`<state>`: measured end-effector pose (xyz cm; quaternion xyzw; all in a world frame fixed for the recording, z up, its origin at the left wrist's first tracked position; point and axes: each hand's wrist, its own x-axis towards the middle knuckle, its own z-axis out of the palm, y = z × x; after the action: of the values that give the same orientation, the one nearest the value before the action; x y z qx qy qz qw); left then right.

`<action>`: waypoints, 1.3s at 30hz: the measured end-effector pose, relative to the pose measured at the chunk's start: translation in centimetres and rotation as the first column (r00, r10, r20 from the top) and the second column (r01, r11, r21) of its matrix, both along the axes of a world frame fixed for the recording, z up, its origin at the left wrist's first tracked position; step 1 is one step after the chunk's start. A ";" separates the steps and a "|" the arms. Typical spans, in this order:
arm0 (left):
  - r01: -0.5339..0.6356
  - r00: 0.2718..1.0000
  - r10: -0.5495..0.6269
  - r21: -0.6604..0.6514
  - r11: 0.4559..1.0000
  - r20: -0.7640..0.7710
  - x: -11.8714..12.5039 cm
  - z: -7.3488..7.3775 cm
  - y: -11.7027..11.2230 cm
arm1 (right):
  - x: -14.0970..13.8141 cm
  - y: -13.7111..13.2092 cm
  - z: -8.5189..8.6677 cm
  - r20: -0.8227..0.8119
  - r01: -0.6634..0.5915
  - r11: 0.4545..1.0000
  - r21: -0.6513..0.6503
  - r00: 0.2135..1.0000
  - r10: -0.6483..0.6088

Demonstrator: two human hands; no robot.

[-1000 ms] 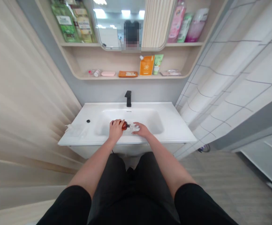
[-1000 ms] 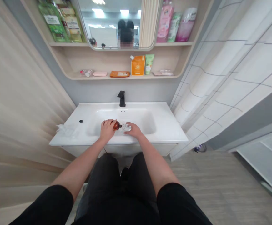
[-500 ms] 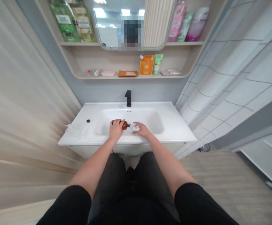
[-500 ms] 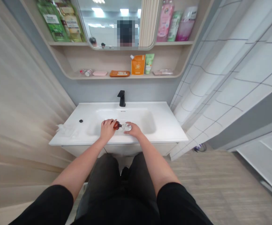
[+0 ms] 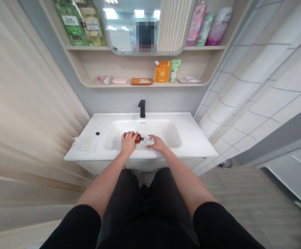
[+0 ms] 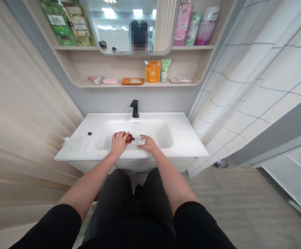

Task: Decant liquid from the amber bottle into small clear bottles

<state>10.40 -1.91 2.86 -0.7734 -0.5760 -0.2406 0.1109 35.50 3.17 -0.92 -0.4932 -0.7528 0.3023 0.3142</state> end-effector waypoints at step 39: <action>0.013 1.000 -0.013 0.012 1.000 -0.004 0.1 0.1 -0.1 | 0.0 0.0 0.0 0.001 -0.007 1.000 0.014 1.000 0.007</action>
<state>10.49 -2.03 2.98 -0.7768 -0.5694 -0.2431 0.1150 35.45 3.21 -0.89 -0.4884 -0.7569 0.2979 0.3161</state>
